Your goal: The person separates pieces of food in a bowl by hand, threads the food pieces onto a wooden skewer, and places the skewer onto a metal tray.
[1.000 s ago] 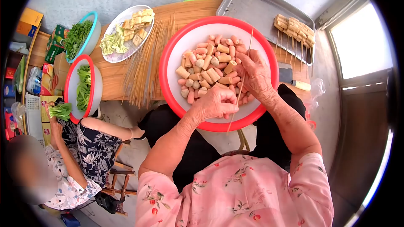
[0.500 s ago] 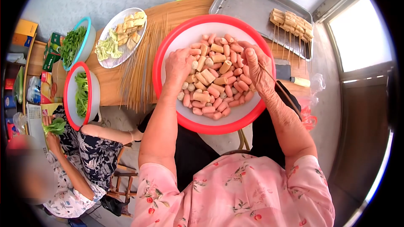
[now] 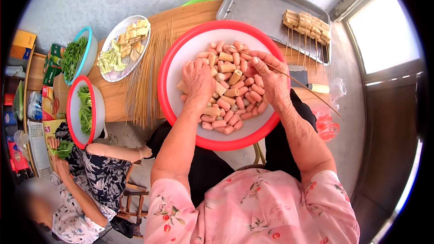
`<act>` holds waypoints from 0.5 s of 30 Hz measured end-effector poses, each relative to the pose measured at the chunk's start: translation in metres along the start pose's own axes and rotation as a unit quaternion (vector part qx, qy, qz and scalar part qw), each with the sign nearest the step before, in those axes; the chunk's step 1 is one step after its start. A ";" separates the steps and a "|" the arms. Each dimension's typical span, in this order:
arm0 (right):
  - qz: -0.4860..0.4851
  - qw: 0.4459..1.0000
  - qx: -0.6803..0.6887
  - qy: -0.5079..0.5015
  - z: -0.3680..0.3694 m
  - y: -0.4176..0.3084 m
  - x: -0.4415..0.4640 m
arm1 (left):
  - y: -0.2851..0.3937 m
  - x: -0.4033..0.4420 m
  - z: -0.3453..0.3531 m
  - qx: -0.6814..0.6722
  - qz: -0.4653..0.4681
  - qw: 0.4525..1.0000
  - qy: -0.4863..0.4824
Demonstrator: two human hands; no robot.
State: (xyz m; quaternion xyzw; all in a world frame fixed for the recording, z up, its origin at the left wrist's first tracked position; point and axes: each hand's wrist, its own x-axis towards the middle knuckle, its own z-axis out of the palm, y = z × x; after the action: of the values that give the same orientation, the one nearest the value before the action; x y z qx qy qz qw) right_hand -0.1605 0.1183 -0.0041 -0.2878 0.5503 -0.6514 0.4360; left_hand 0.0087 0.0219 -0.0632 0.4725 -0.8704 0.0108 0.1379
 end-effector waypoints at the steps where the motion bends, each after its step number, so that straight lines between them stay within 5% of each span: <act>1: -0.002 1.000 0.009 -0.013 -0.001 -0.001 -0.001 | 0.002 0.000 -0.005 -0.048 -0.006 0.997 0.062; 2: -0.005 0.999 0.019 -0.025 -0.001 -0.002 -0.001 | 0.001 0.001 -0.007 -0.047 -0.004 0.997 0.064; 4: -0.038 0.999 0.011 -0.032 0.001 -0.005 -0.005 | 0.000 0.005 -0.015 -0.415 -0.138 0.899 0.029; 5: -0.067 0.997 0.003 -0.040 0.003 -0.006 -0.007 | -0.001 0.003 -0.021 -0.416 -0.138 0.898 0.030; 7: -0.063 0.997 0.022 -0.033 0.005 -0.002 -0.011 | 0.000 -0.004 -0.049 -0.731 -0.261 0.628 -0.056; 8: -0.062 0.997 0.031 -0.042 0.006 -0.002 -0.011 | -0.004 -0.007 -0.052 -0.758 -0.270 0.588 -0.081; 15: -0.064 0.994 0.011 -0.092 0.014 0.001 -0.023 | -0.018 -0.011 -0.056 -0.834 -0.254 0.483 -0.084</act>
State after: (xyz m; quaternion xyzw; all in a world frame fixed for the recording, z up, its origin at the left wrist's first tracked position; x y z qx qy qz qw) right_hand -0.1377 0.1317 0.0011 -0.3763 0.4810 -0.6548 0.4452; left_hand 0.0416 0.0294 -0.0144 0.3352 -0.3208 -0.7951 0.3906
